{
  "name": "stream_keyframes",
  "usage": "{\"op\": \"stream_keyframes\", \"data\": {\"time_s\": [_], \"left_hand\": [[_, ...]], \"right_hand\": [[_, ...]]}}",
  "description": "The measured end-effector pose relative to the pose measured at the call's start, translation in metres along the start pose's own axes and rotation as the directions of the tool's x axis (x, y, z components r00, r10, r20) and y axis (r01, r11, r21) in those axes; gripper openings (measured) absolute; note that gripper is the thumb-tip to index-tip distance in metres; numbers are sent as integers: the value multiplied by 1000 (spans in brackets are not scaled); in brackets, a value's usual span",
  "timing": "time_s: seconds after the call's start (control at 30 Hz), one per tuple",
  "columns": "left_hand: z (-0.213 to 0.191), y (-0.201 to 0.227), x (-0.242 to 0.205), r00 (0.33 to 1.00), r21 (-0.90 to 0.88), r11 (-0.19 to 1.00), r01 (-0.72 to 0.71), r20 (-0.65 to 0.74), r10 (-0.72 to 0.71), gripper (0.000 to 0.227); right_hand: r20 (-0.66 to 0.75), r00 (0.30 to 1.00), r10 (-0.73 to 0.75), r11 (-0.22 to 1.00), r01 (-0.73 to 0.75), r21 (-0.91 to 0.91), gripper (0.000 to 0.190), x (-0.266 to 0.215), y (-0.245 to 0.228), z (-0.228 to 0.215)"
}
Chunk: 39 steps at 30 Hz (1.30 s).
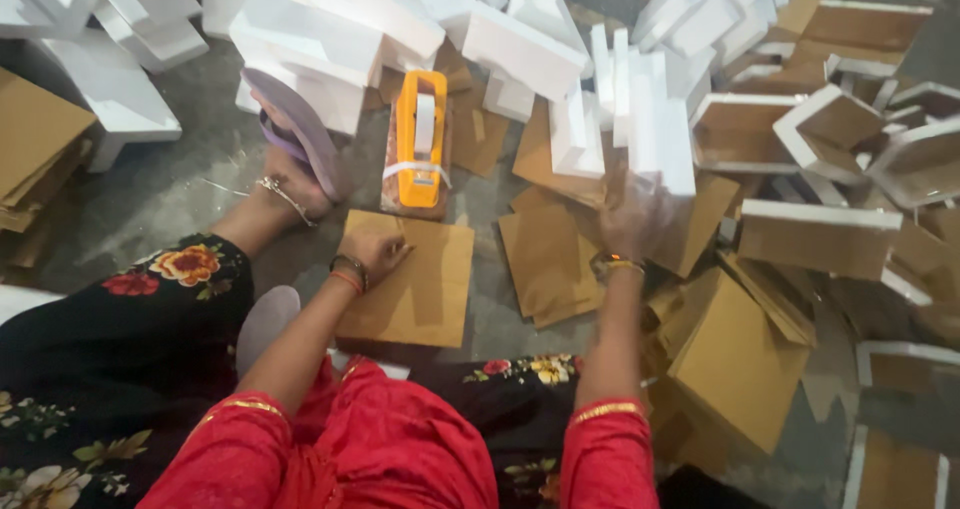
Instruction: The person sits on the floor and assembles small cardboard boxes by inserting white foam inserts into the base and folding the flaps. They use a handheld tape dispenser to seal the boxes and place the finished units into a pile.
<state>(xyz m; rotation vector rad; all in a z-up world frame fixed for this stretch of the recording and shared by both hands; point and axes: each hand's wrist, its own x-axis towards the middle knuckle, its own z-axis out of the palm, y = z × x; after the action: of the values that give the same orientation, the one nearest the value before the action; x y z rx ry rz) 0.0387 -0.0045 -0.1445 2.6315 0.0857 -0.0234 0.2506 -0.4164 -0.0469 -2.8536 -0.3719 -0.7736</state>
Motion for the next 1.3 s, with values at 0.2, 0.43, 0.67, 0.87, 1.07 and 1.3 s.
{"op": "stream_keyframes", "data": {"time_s": [0.2, 0.43, 0.67, 0.87, 1.07, 1.3], "left_hand": [[3, -4, 0, 1000, -8, 1000, -27, -10, 27, 33], [0, -6, 6, 993, -323, 940, 112, 14, -114, 43], [-46, 10, -53, 999, -999, 6, -40, -40, -1, 77], [-57, 16, -54, 976, -973, -100, 210, 214, -35, 66], [15, -4, -39, 961, -927, -281, 249, 273, -47, 51], [1, 13, -47, 962, -965, -130, 228, 244, -123, 37]], "right_hand": [[-478, 871, 112, 977, -9, 212, 44, 0, -16, -55], [25, 955, 297, 402, -149, 903, 56, -29, -99, -117], [142, 987, -78, 339, -108, 935, 23, -89, -148, -99], [94, 995, -39, 392, -71, 917, 18, -84, -155, -102], [-101, 990, -95, 503, 136, 854, 15, -89, -154, -94], [290, 937, 196, 173, -324, 930, 32, -93, -117, -36]]}}
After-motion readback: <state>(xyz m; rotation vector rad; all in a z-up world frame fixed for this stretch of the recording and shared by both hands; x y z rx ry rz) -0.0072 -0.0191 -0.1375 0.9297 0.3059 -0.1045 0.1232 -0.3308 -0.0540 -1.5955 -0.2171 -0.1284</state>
